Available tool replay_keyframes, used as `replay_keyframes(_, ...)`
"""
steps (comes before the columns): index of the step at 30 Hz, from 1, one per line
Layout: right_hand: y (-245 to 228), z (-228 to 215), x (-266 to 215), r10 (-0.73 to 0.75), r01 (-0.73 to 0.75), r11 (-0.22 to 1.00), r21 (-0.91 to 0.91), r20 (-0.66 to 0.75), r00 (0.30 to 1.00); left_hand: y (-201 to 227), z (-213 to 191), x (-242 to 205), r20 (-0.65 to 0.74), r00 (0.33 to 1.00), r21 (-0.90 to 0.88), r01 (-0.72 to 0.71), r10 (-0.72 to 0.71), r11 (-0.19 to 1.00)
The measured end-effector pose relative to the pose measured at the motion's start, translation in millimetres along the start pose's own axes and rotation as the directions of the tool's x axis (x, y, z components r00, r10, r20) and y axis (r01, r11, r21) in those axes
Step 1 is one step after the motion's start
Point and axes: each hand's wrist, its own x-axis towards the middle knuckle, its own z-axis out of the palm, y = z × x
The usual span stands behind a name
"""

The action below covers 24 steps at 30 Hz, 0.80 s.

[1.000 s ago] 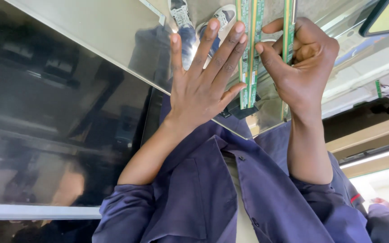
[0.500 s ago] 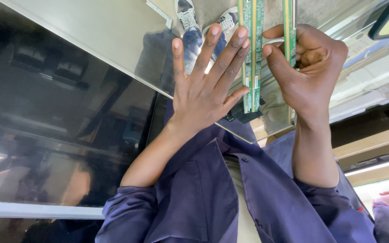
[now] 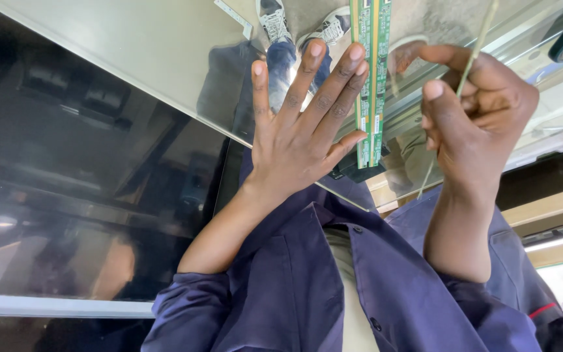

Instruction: The person holds two green RAM modules on a glass surface, using their fingers to point at and trace the components on the circuit boards. The person compares the two modules side-by-side while standing in a workshop environment.

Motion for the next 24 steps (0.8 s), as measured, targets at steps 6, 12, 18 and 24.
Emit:
replay_keyframes(6, 20, 2, -42, 0.159, -0.190, 0.959, -0.212, -0.154, 0.975, 0, -2, 1, 0.035, 0.999, 0.009, 0.008, -0.008, 1.000)
replay_keyframes(12, 26, 4, -48, 0.286, -0.311, 0.942, -0.129, -0.182, 0.941, 1, 1, 0, 0.008, 1.000, 0.063, 0.008, -0.009, 0.998)
replay_keyframes(18, 29, 2, -46, 0.228, -0.238, 0.969, -0.069, -0.129, 0.965, 1, 8, -1, -0.081, 0.997, 0.109, 0.011, -0.002, 0.994)
replay_keyframes(24, 26, 3, -43, 0.204, -0.220, 0.967, -0.131, -0.125, 0.971, 1, 8, 0, -0.086, 0.996, 0.122, 0.014, -0.003, 0.992)
